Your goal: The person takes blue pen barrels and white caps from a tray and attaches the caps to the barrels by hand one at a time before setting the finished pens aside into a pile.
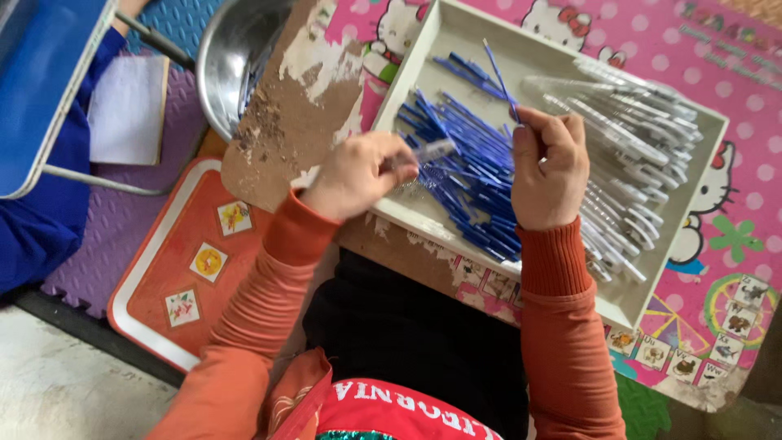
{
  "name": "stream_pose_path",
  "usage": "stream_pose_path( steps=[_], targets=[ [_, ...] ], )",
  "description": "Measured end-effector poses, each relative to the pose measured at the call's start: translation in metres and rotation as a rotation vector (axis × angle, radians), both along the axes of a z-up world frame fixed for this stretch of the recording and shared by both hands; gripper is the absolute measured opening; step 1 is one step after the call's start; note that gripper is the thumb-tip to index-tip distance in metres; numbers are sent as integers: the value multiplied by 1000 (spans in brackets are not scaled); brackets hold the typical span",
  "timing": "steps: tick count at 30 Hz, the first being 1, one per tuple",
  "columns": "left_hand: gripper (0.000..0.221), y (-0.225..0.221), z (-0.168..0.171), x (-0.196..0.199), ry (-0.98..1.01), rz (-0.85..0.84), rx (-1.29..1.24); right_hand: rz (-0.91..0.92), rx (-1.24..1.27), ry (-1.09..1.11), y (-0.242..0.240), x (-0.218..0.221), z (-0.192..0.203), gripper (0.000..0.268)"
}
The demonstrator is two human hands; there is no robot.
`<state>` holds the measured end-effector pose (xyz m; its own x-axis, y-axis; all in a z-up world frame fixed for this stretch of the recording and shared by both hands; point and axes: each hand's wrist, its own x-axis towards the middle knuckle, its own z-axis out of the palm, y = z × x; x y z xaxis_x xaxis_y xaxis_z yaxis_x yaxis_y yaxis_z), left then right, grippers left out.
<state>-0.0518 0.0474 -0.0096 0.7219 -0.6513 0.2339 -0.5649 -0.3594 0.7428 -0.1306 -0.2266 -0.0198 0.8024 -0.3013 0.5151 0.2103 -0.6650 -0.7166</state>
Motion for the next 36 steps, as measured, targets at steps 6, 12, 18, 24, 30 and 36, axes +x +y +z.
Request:
stream_pose_path(
  steps=[6, 12, 18, 24, 30, 36],
  targets=[
    [19, -20, -21, 8, -19, 80, 217, -68, 122, 26, 12, 6, -8, 15],
    [14, -30, 7, 7, 55, 55, 328, -61, 69, 117, 22, 2, -8, 16],
    [16, -28, -6, 15, 26, 8, 243, 140, 341, 124, 24, -1, 1, 19],
    [13, -19, -7, 15, 150, 36, -97, 274, 330, 112, 41, 0, 11, 14],
    [13, -30, -18, 8, 185, -19, -199, 282, 182, 57, 50, 1, 10, 7],
    [11, -26, -14, 6, 242, -23, -279, 316, 137, 45, 54, -2, 19, 10]
  ],
)
